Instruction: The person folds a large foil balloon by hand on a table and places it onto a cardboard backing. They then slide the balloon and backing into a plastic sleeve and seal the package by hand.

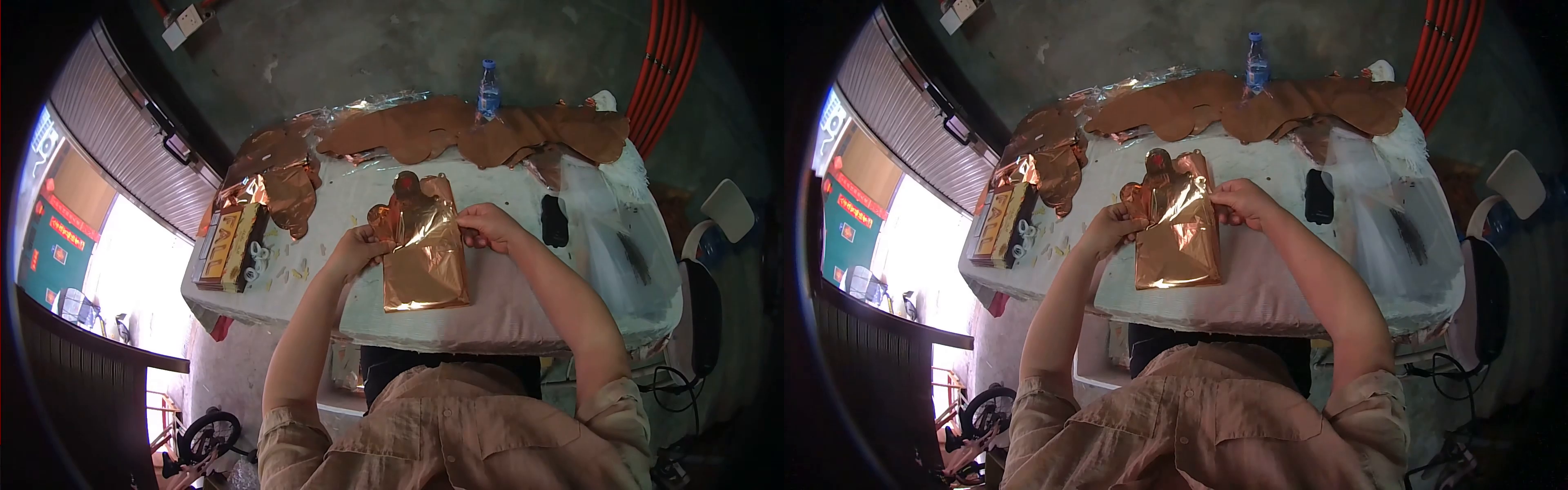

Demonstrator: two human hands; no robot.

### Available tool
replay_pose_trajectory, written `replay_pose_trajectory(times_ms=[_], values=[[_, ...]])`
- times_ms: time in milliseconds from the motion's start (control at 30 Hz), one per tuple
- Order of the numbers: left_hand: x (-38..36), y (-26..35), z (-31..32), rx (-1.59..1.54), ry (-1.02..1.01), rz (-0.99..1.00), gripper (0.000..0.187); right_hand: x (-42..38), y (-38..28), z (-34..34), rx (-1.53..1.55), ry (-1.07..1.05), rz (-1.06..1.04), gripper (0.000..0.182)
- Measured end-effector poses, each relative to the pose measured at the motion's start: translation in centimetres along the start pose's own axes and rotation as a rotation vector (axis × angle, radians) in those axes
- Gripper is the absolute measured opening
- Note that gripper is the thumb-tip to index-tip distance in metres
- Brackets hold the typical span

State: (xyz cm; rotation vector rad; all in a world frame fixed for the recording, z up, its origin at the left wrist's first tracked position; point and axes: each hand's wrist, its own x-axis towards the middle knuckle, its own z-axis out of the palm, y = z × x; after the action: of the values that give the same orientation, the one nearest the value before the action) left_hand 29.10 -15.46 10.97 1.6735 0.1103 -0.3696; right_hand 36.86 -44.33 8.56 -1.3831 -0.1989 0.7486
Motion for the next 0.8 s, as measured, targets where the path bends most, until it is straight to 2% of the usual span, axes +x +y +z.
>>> replay_pose_trajectory(times_ms=[133,167,200,267,400,667,800], values=[[-0.5,0.8,0.5,-0.015,-0.022,0.008,0.011,-0.3,-0.2,0.9,-0.057,0.100,0.021,0.013],[-0.8,1.3,0.7,0.053,0.013,-0.042,0.012,-0.2,-0.3,1.0,-0.074,0.125,0.027,0.012],[-1.1,2.0,1.0,0.121,0.048,-0.091,0.013,-0.1,-0.3,0.9,-0.075,0.122,0.031,0.012],[-0.3,1.2,0.9,0.151,0.045,-0.071,0.015,0.2,-0.4,0.7,-0.150,0.112,0.068,0.012],[0.2,1.3,1.1,0.217,0.054,-0.074,0.014,0.4,-1.0,0.7,-0.110,0.095,0.157,0.015],[0.0,1.5,0.8,0.160,0.025,-0.118,0.013,-0.3,-3.2,1.4,-0.040,0.019,0.291,0.025],[0.1,1.5,0.7,0.117,0.018,-0.099,0.015,-0.3,-2.5,1.6,-0.128,0.025,0.198,0.022]])
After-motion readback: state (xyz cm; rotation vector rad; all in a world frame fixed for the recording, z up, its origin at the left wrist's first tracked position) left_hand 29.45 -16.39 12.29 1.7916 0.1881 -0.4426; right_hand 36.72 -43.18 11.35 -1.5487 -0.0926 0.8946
